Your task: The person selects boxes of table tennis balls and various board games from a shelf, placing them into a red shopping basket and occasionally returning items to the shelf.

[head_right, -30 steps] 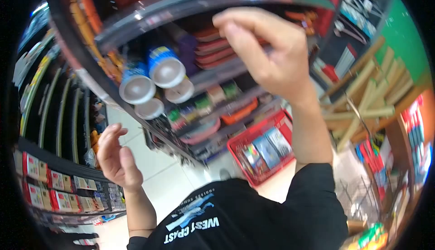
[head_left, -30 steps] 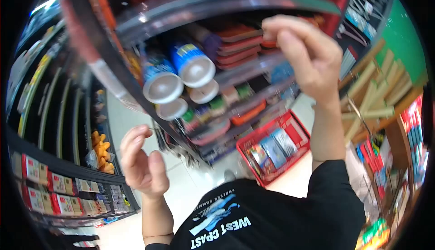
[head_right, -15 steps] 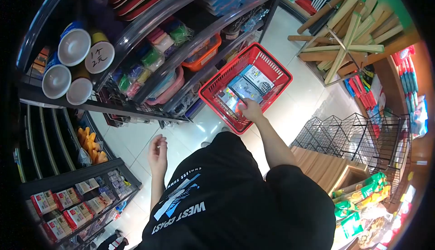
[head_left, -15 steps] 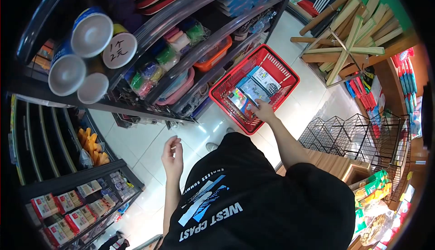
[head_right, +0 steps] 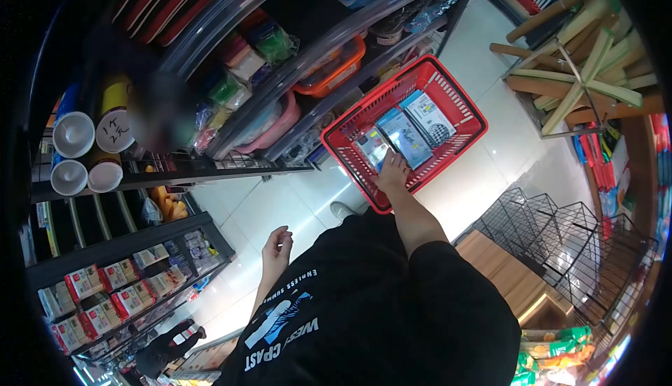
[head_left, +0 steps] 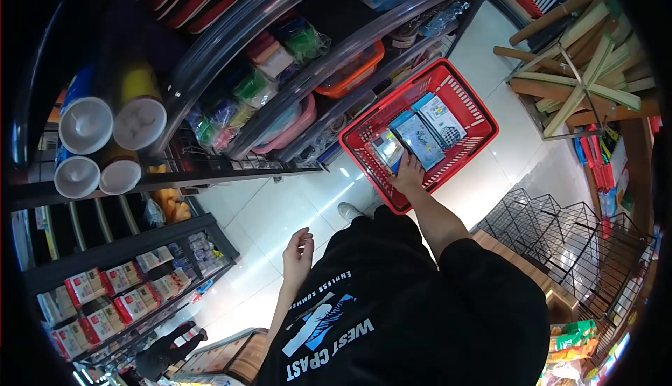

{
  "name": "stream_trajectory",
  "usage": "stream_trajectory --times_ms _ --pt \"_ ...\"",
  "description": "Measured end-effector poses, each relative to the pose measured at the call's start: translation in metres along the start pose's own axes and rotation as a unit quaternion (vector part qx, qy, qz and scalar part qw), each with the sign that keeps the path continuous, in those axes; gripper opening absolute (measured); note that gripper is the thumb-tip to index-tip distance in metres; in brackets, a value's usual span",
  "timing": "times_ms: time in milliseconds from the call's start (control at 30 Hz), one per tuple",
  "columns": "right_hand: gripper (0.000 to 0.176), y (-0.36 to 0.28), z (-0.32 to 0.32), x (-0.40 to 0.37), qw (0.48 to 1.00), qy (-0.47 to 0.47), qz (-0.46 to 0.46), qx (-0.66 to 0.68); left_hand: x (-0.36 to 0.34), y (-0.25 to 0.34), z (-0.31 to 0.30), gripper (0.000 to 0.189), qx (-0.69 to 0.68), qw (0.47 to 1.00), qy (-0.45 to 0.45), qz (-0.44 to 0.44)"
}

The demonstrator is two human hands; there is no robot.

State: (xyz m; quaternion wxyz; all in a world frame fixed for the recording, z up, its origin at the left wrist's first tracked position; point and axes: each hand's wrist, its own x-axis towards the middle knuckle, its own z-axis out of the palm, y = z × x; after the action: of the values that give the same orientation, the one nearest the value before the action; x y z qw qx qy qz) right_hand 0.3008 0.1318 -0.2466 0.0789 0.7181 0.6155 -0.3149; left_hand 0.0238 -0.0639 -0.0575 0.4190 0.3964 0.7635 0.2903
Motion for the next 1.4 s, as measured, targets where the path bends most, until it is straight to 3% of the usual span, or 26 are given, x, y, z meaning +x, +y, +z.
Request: stream_trajectory --times_ms 233,300,367,433,467,500,567,633,767,833,867,933,967,1033,1200,1400 --pt "0.105 0.005 -0.011 0.007 1.0 -0.012 0.004 -0.002 0.004 0.008 0.016 0.029 -0.01 1.0 0.0 0.011" --pt "0.101 0.007 -0.02 0.005 0.997 -0.011 0.012 0.072 0.008 0.013 0.02 0.029 -0.023 1.0 -0.001 0.013" --pt "0.094 0.019 -0.019 0.01 0.996 0.035 -0.02 0.081 0.011 0.015 0.02 0.028 -0.035 0.999 -0.002 0.016" --pt "0.089 0.017 -0.05 0.0 0.96 0.01 -0.062 0.272 0.018 0.017 0.019 0.028 -0.029 0.999 -0.012 0.04" --pt "0.077 0.012 -0.068 -0.014 0.94 0.049 -0.089 0.326 0.021 0.018 0.019 0.028 -0.036 0.998 -0.01 0.049" --pt "0.077 0.017 -0.068 -0.015 0.94 0.059 -0.095 0.323 0.023 0.018 0.018 0.027 -0.029 0.998 -0.009 0.061" --pt "0.067 0.028 -0.07 -0.006 0.834 0.039 -0.172 0.522 0.028 0.019 0.013 0.027 -0.016 0.996 0.005 0.089" --pt "0.061 0.009 -0.126 -0.045 0.789 0.038 -0.205 0.578 0.034 0.017 0.013 0.026 -0.039 0.992 0.02 0.12" --pt "0.067 -0.025 -0.228 -0.086 0.8 0.099 -0.328 0.493 0.041 0.022 0.006 0.028 -0.089 0.981 0.026 0.17" --pt "0.068 -0.051 -0.282 -0.112 0.775 0.151 -0.397 0.468 0.044 0.031 -0.005 0.03 -0.092 0.978 0.039 0.183" --pt "0.074 -0.069 -0.313 -0.134 0.772 0.137 -0.405 0.47 0.044 0.037 -0.012 0.03 -0.086 0.975 0.048 0.201" --pt "0.084 -0.092 -0.361 -0.154 0.748 0.195 -0.485 0.409 0.045 0.047 -0.026 0.03 -0.076 0.966 0.068 0.238" --pt "0.089 -0.107 -0.388 -0.178 0.774 0.201 -0.465 0.379 0.044 0.054 -0.035 0.03 -0.08 0.963 0.076 0.247" --pt "0.088 -0.142 -0.429 -0.21 0.725 0.276 -0.543 0.321 0.043 0.069 -0.053 0.029 -0.106 0.948 0.106 0.28" --pt "0.077 -0.224 -0.515 -0.265 0.67 0.265 -0.656 0.223 0.051 0.086 -0.091 0.028 -0.132 0.913 0.171 0.345" --pt "0.071 -0.333 -0.588 -0.271 0.689 0.247 -0.676 0.091 0.045 0.125 -0.124 0.035 -0.124 0.876 0.242 0.399"
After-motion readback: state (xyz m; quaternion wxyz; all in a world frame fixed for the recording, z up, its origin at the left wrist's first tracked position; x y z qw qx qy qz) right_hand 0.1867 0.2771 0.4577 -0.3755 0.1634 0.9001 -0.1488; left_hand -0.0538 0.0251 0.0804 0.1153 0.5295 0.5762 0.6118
